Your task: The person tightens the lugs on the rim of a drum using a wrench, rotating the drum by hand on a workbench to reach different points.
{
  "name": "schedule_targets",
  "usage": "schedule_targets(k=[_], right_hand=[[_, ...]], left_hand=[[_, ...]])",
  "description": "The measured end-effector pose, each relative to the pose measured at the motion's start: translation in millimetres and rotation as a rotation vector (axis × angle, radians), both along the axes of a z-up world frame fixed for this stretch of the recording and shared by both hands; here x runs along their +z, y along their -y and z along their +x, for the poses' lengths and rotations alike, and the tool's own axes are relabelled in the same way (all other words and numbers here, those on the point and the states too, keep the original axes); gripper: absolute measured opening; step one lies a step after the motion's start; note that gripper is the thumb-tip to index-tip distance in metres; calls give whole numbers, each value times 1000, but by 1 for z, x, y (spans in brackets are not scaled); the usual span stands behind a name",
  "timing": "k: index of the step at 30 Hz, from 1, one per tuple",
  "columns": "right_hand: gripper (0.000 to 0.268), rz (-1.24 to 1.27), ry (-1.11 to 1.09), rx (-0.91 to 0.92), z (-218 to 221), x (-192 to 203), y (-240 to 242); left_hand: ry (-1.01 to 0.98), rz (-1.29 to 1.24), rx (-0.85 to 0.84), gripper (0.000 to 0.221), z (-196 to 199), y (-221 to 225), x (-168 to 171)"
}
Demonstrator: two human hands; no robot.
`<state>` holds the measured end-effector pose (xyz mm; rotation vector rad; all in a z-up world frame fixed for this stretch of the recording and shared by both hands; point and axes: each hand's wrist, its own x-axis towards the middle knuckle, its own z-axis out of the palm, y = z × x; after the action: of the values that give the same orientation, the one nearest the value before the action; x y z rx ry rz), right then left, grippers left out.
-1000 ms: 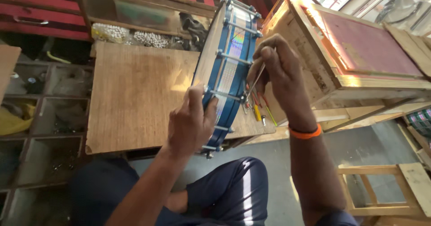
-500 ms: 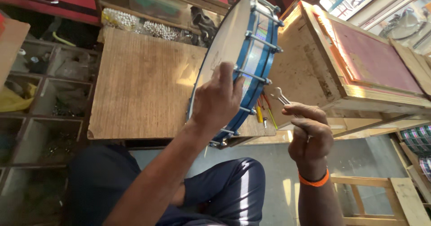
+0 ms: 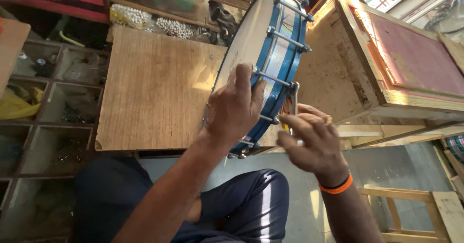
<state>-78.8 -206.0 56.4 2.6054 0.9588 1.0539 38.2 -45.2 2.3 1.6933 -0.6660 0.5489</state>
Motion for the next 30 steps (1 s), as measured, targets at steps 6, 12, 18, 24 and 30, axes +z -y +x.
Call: schedule_targets(k=[6,12,18,24,30], right_hand=[[11,-62,-2,54,9,8,4],[18,509,-128,89,27,26,13],[15,1133,-597,-9,71,57,35],[19,1094,-483,-33,67,70,34],[13,1197,-284,85,-2,58,24]], left_hand=[[26,1,-2,29,0,0,1],[70,23,4,31,-1,-4,1],[53,51,-26,31,-3,-3,-7],[12,47,6,33,1,5,-2],[-16,-5,0,30,4,8,-8]])
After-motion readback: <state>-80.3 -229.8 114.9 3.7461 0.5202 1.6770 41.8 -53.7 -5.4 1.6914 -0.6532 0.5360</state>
